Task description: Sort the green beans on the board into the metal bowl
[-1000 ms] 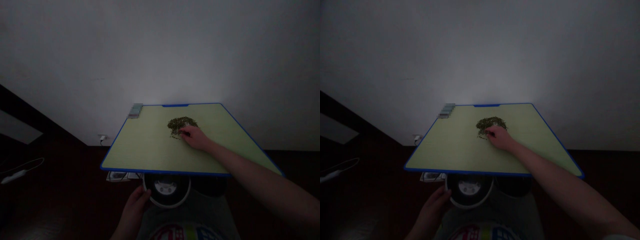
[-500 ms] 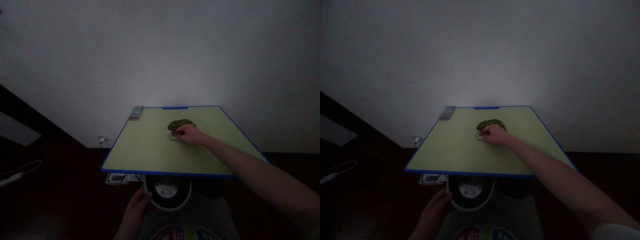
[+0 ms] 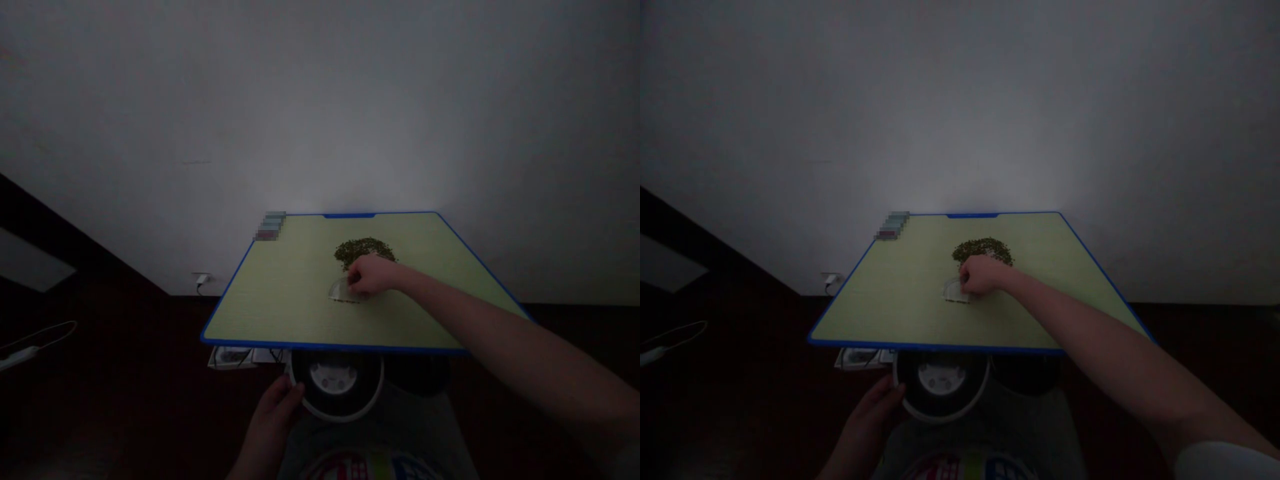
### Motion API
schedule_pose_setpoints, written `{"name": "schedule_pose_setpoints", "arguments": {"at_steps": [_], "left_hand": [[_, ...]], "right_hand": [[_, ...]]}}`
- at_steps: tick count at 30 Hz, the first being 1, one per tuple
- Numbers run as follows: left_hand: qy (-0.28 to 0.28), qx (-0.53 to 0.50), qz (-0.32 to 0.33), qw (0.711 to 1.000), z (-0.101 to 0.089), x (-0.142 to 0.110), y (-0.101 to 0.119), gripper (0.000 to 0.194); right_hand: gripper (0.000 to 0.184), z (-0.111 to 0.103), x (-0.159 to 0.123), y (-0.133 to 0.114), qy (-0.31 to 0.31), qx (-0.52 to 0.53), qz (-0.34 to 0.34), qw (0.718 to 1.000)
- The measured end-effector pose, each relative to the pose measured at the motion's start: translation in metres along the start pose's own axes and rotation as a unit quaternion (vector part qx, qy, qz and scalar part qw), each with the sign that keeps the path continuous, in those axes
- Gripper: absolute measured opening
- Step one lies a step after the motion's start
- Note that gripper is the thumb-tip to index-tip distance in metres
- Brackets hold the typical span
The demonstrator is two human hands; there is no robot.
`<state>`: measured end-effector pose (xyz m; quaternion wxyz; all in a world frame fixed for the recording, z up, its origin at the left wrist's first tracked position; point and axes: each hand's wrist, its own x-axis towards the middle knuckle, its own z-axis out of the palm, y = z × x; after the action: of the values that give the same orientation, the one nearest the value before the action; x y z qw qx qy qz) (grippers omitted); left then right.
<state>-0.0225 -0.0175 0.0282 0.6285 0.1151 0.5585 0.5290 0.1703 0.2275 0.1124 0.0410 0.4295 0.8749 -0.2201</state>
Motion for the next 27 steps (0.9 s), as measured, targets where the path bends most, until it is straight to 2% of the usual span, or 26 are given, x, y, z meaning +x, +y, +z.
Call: {"name": "schedule_pose_setpoints", "arguments": {"at_steps": [4, 7, 18, 27], "left_hand": [[-0.011, -0.006, -0.001, 1.0, 0.001, 0.0, -0.002, 0.03], [-0.009, -0.011, -0.001, 1.0, 0.001, 0.001, -0.003, 0.03], [-0.009, 0.007, 0.008, 1.0, -0.001, -0.001, -0.001, 0.026], [-0.039, -0.024, -0.009, 0.999, 0.002, 0.0, -0.006, 0.024]], "right_hand": [[0.014, 0.002, -0.007, -0.007, -0.07, 0.035, 0.016, 0.997], [0.014, 0.005, -0.009, -0.013, -0.099, 0.05, 0.018, 0.994], [0.014, 0.014, -0.02, -0.05, -0.133, 0.023, -0.042, 0.99], [0.015, 0.02, -0.027, -0.051, -0.124, 0.037, -0.04, 0.991]]}}
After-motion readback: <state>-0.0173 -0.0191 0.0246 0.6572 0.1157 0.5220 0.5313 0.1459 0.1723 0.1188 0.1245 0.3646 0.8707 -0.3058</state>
